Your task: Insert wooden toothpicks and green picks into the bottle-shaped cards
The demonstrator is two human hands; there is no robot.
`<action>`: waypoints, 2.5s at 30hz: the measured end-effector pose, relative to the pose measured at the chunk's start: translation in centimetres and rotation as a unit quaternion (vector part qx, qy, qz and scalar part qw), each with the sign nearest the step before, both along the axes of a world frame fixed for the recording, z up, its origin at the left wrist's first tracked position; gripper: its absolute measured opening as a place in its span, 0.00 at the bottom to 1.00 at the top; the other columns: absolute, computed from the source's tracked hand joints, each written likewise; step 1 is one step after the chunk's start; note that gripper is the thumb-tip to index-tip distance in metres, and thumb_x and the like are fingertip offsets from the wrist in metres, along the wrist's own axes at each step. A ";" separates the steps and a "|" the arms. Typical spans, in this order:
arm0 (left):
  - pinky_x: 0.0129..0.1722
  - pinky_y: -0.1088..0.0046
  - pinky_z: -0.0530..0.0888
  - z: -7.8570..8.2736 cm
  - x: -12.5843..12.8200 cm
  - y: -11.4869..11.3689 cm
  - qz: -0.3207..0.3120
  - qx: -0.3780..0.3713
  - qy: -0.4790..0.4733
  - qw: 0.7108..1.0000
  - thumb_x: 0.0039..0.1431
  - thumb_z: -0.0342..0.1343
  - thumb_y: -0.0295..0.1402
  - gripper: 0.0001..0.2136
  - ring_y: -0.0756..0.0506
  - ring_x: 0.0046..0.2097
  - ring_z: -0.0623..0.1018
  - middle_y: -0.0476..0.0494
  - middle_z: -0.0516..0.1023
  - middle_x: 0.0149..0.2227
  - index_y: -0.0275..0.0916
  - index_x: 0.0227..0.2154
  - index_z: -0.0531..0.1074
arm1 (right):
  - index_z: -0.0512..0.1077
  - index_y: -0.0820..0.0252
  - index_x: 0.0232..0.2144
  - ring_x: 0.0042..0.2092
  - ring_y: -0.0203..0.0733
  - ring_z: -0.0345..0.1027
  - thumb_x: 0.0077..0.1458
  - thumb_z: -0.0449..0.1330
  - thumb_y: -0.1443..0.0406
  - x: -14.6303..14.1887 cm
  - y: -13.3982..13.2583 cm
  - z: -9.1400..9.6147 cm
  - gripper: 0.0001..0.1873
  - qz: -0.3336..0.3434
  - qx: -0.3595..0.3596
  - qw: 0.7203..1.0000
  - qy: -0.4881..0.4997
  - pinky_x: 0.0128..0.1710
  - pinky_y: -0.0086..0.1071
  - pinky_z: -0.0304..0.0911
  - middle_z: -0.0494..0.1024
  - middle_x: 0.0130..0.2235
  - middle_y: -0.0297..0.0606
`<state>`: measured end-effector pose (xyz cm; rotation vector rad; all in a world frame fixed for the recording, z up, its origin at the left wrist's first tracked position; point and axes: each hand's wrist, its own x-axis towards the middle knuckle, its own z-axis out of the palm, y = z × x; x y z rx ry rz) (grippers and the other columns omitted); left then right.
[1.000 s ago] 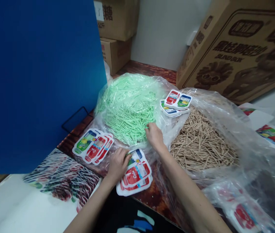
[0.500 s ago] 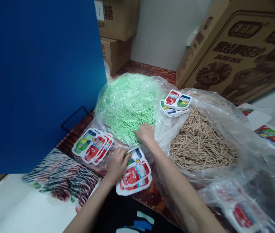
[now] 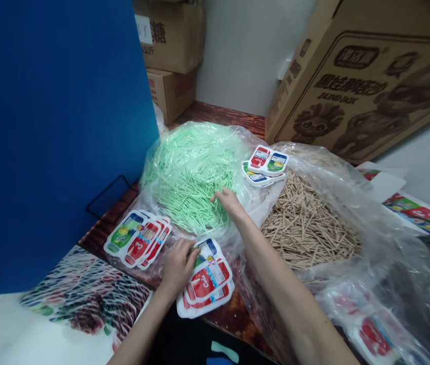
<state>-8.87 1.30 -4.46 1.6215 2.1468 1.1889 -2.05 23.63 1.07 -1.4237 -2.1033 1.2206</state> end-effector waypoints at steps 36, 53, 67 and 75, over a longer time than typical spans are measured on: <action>0.36 0.69 0.69 0.2 0.6 0.0 0.038 -0.005 0.025 0.999 0.61 0.52 0.34 0.05 0.45 0.35 0.74 0.46 0.73 0.32 0.39 0.32 0.69 | 0.69 0.57 0.36 0.40 0.41 0.67 0.62 0.51 0.63 14.8 -16.7 -4.7 0.08 -0.062 -0.007 0.961 0.270 0.42 0.32 0.61 0.73 0.34 0.35; 0.35 0.70 0.68 1.9 -1.1 0.6 0.037 -0.057 -0.046 0.997 0.61 0.48 0.37 0.07 0.45 0.33 0.73 0.48 0.72 0.29 0.41 0.30 0.66 | 0.70 0.57 0.37 0.40 0.42 0.70 0.62 0.52 0.63 14.8 -16.7 -5.8 0.08 -0.038 -0.019 0.966 0.256 0.44 0.33 0.62 0.76 0.35 0.36; 0.34 0.71 0.68 3.2 -1.5 1.7 0.009 -0.149 -0.065 0.987 0.55 0.54 0.38 0.07 0.45 0.33 0.75 0.49 0.76 0.30 0.40 0.29 0.71 | 0.72 0.57 0.33 0.40 0.41 0.69 0.62 0.52 0.64 14.8 -16.6 -5.6 0.09 -0.021 0.004 0.966 0.257 0.43 0.32 0.61 0.74 0.35 0.36; 0.32 0.73 0.68 3.6 -1.9 0.9 -0.010 -0.050 -0.072 0.996 0.59 0.52 0.38 0.10 0.48 0.30 0.72 0.49 0.73 0.27 0.39 0.28 0.73 | 0.72 0.56 0.33 0.40 0.42 0.69 0.62 0.52 0.63 14.8 -16.7 -5.3 0.09 -0.021 0.001 0.967 0.255 0.42 0.33 0.61 0.74 0.34 0.36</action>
